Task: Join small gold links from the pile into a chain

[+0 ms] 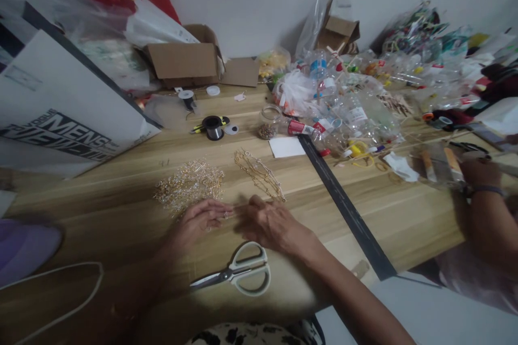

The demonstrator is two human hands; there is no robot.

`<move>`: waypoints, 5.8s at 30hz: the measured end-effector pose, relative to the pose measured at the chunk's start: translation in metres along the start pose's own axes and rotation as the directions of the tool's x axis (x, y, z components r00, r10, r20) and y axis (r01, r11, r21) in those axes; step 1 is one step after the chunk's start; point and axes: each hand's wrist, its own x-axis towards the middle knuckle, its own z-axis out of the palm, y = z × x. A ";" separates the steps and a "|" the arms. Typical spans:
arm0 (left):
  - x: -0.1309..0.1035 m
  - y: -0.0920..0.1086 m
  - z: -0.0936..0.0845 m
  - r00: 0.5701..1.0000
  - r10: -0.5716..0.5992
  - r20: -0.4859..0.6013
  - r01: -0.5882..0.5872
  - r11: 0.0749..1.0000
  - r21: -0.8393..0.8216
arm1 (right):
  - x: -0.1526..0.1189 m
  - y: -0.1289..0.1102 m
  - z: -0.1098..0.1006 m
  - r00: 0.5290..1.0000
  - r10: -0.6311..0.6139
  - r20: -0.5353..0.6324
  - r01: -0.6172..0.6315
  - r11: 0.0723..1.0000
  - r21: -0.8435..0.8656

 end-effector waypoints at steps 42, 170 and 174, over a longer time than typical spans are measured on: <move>-0.001 0.001 0.004 0.971 0.236 0.019 -0.209 0.815 0.541 | 0.047 -0.004 0.059 0.981 0.166 -0.101 0.068 0.196 0.978; -0.062 0.032 -0.053 0.999 -0.014 0.053 -0.044 0.357 0.933 | 0.028 0.027 0.032 0.991 -0.098 0.091 0.049 0.902 0.428; -0.064 0.030 -0.057 0.999 -0.018 0.044 -0.034 0.384 0.923 | 0.028 0.030 0.030 0.988 -0.102 0.116 0.042 0.898 0.439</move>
